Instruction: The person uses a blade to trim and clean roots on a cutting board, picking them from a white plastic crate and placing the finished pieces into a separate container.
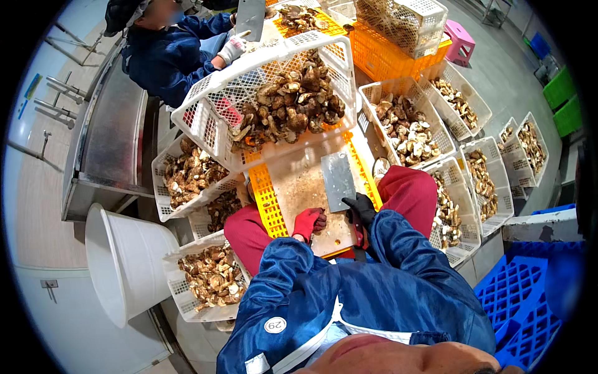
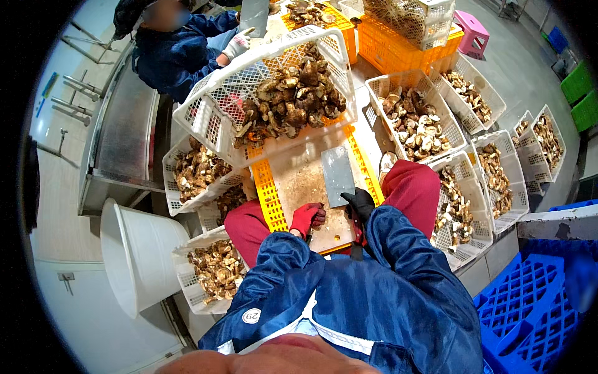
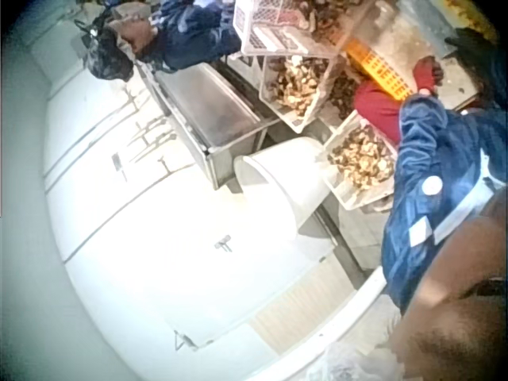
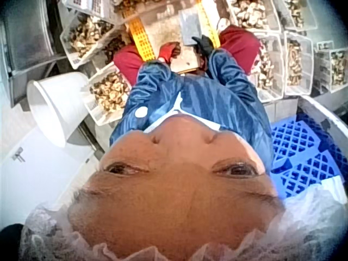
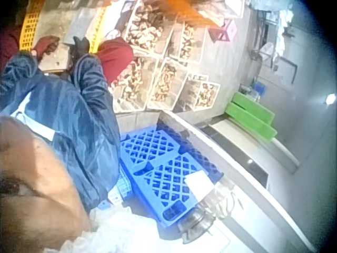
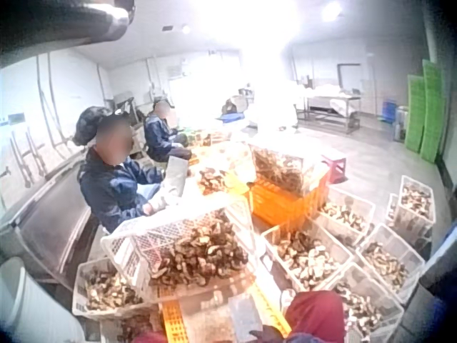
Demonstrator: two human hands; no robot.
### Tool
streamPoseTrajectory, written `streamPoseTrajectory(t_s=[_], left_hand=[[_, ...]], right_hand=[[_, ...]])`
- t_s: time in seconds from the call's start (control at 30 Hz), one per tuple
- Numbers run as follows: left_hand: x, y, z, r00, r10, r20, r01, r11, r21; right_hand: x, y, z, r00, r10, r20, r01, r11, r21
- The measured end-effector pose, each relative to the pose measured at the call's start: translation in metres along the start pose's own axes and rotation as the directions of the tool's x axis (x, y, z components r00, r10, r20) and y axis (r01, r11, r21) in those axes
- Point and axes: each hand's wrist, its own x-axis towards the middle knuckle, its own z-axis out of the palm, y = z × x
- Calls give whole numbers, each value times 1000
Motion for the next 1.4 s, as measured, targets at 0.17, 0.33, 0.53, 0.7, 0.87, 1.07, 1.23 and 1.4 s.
streamPoseTrajectory(t_s=[0.17, 0.33, 0.53, 0.7, 0.87, 1.07, 1.23, 1.4], left_hand=[[-6, 9, 8, 991, -68, 116, 74, 996, -43], [-24, 27, 29, 998, -64, 11, 64, 998, 7], [-9, 13, 11, 993, -67, 95, 69, 997, -17], [-20, 22, 23, 995, -81, 63, 85, 994, -62], [5, -1, 1, 994, -50, 94, 56, 996, -66], [7, -2, 7, 998, -57, -14, 57, 998, 35], [16, -12, -11, 995, -28, 97, 37, 996, -82], [-1, -1, 10, 993, 7, -121, 4, 996, 93]], right_hand=[[5, 8, -10, 998, 57, -4, -57, 993, -103], [7, 9, -10, 1000, -17, 13, 18, 995, -102], [-6, -2, -6, 999, 33, 2, -33, 999, -6], [-17, -14, -4, 998, 59, 16, -59, 998, 22], [-14, -15, -6, 998, 59, 22, -59, 998, -13], [-8, -8, -9, 999, 43, -3, -42, 982, -185], [-4, -4, -6, 997, 35, -62, -49, 971, -235], [-12, -8, -5, 998, 16, -55, -30, 961, -276]])
